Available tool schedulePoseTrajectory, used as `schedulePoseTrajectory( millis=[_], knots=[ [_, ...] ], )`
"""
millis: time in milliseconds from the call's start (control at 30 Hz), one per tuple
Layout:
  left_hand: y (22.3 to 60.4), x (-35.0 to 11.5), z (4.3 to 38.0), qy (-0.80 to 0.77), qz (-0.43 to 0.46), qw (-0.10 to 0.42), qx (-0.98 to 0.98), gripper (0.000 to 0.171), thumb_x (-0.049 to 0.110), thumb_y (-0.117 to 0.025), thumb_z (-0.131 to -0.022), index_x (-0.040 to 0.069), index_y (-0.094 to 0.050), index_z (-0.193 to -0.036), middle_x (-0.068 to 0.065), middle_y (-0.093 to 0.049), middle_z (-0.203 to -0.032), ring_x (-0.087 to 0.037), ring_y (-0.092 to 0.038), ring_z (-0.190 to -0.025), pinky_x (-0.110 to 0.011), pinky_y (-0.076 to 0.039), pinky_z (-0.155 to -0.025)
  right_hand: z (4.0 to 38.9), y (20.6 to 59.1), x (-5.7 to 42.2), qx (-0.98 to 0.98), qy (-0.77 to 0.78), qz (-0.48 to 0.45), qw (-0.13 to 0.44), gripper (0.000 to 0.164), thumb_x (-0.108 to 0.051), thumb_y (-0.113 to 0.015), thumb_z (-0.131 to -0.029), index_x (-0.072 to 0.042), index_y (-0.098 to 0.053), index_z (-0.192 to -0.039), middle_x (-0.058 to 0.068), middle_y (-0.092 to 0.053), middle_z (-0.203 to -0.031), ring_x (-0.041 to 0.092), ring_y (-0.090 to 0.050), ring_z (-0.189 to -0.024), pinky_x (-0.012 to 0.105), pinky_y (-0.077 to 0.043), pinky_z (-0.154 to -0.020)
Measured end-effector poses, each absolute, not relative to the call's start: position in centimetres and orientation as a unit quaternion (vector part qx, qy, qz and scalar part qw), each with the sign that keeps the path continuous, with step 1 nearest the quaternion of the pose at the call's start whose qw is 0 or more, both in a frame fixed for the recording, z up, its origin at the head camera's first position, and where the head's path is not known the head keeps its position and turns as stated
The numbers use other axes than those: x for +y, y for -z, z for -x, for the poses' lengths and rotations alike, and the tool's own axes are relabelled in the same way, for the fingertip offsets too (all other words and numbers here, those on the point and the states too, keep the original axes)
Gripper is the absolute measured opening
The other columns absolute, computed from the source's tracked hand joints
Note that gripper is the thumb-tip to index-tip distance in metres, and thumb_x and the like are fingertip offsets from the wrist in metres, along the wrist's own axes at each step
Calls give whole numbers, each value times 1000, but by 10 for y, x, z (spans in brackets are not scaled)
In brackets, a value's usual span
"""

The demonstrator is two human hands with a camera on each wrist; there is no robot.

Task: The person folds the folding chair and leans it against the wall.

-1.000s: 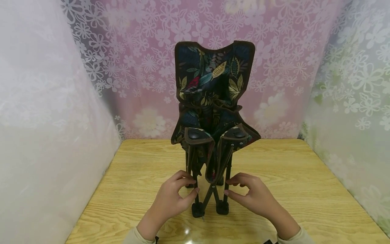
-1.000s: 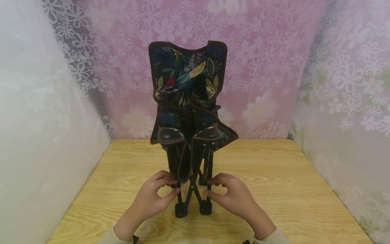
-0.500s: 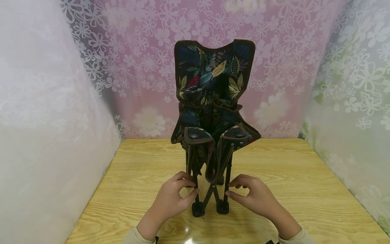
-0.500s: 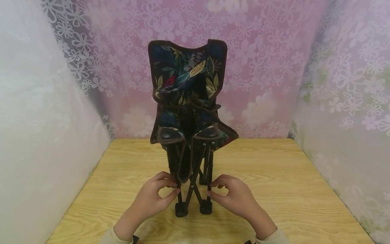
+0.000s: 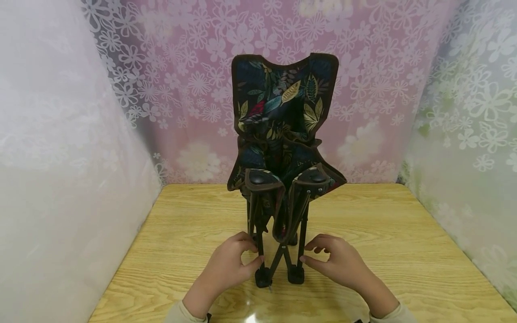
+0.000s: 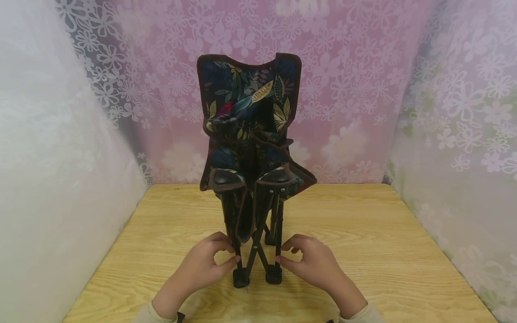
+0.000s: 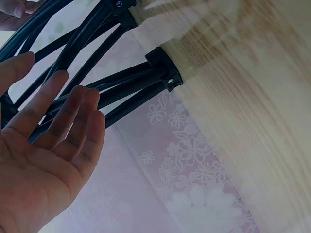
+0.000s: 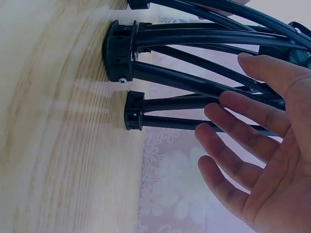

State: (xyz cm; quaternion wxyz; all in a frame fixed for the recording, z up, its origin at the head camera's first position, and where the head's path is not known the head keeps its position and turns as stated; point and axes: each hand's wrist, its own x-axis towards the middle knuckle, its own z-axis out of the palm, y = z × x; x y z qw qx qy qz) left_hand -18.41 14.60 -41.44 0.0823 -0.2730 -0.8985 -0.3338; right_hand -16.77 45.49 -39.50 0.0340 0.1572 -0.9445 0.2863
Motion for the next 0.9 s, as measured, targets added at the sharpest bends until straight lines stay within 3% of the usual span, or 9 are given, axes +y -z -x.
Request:
schedulePoseTrajectory(
  millis=[167, 433, 567, 900],
  knots=[
    [417, 146, 186, 317, 274, 75, -905, 15, 30, -82, -93, 15, -84, -98, 5, -72, -109, -13, -72, -102, -33, -63, -83, 168, 396, 456, -944, -288, -160, 32, 23, -53, -80, -93, -32, -79, -104, -16, -75, -108, 16, -74, -96, 38, -61, -76],
    [423, 144, 189, 302, 271, 42, -913, 27, 36, -84, -91, 14, -81, -106, 3, -72, -114, -18, -73, -103, -36, -63, -84, 170, 400, 458, -948, -280, -155, 10, 30, -56, -79, -92, -30, -78, -107, -9, -77, -110, 18, -74, -95, 31, -58, -76],
    [424, 143, 190, 319, 272, 28, -907, 32, 36, -85, -90, 11, -80, -111, 0, -71, -116, -22, -73, -105, -37, -62, -88, 172, 403, 459, -947, -286, -150, -9, 35, -57, -80, -91, -29, -78, -112, -4, -77, -113, 19, -73, -98, 32, -58, -77],
    [423, 141, 195, 361, 259, -52, -894, 55, 40, -89, -86, 5, -74, -126, -9, -69, -126, -32, -69, -113, -44, -60, -92, 176, 407, 458, -948, -282, -145, -35, 51, -53, -84, -88, -21, -74, -125, 2, -75, -115, 21, -72, -100, 37, -58, -80]
  ],
)
